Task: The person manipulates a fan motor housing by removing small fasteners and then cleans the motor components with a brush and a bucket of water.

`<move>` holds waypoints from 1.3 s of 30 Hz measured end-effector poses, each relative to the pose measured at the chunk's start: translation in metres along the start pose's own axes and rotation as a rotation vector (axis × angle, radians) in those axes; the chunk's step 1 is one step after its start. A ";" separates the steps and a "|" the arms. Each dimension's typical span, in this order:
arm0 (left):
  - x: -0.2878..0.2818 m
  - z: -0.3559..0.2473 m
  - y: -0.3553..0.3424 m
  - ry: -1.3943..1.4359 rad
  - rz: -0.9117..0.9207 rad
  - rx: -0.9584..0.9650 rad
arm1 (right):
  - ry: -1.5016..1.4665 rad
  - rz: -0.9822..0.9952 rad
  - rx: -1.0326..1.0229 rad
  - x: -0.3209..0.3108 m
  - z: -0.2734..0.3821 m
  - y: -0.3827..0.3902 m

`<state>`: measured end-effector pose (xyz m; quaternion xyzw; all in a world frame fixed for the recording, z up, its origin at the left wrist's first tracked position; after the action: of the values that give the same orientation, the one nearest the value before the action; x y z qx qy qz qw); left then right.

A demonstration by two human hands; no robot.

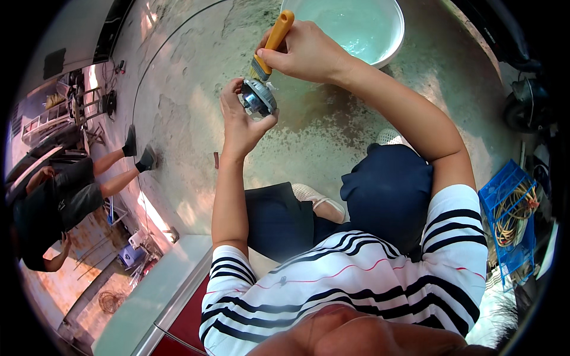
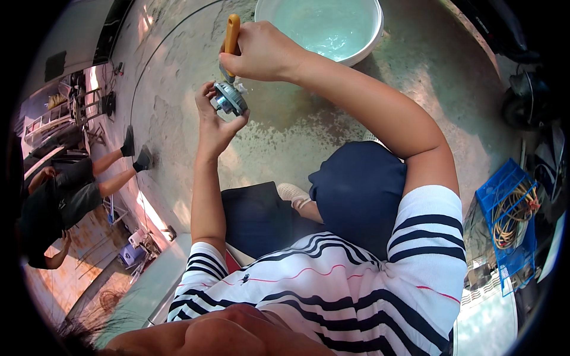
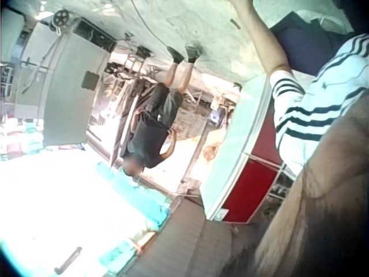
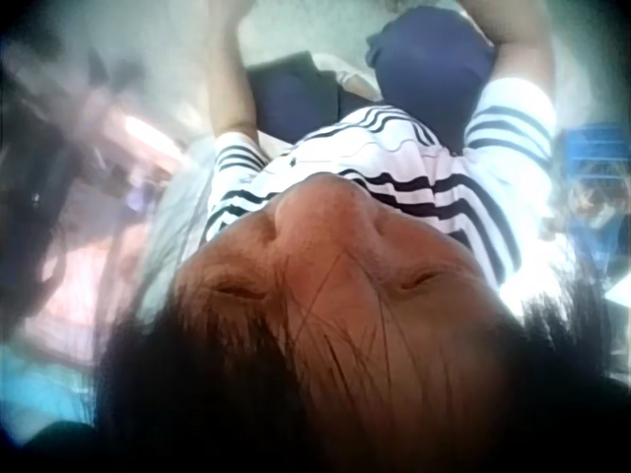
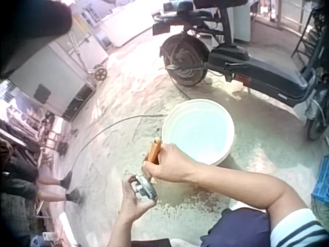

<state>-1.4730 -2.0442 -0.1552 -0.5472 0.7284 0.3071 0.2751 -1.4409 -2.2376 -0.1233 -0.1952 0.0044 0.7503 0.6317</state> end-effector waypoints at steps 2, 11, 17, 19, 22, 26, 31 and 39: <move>-0.002 -0.008 0.003 -0.046 -0.034 0.121 | 0.041 0.043 -0.033 0.014 -0.022 -0.001; -0.001 -0.022 0.006 -0.285 -0.058 0.261 | 0.148 -0.008 -0.050 0.002 -0.028 0.002; -0.027 0.000 0.007 -0.294 -0.156 0.116 | 0.164 -0.508 -0.239 -0.081 0.038 0.002; -0.037 0.002 0.005 -0.300 -0.208 0.083 | 0.041 -0.636 -0.284 -0.098 0.044 0.011; -0.048 0.008 -0.001 -0.313 -0.275 0.021 | 0.179 -0.633 -0.490 -0.102 0.021 0.018; -0.066 0.022 -0.006 -0.336 -0.379 -0.069 | 0.434 -0.502 -0.007 -0.116 -0.021 0.047; -0.086 0.043 0.000 -0.324 -0.450 -0.181 | 0.301 -0.738 -0.337 -0.138 0.051 0.072; -0.097 0.056 -0.003 -0.221 -0.511 -0.294 | 0.552 -0.962 -0.343 -0.176 0.103 0.143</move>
<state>-1.4424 -1.9421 -0.1212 -0.7099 0.4808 0.3874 0.3389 -1.5842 -2.4069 -0.0102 -0.4632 -0.0418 0.2903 0.8363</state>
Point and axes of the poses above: each hand's wrist, its own y-axis away from the middle knuckle, its own x-axis out of the palm, z = x × y, the point moved 7 cm from there along -y, towards the middle knuckle, and after that the axes turned 13 degrees about -x, right-handed, at the moved point
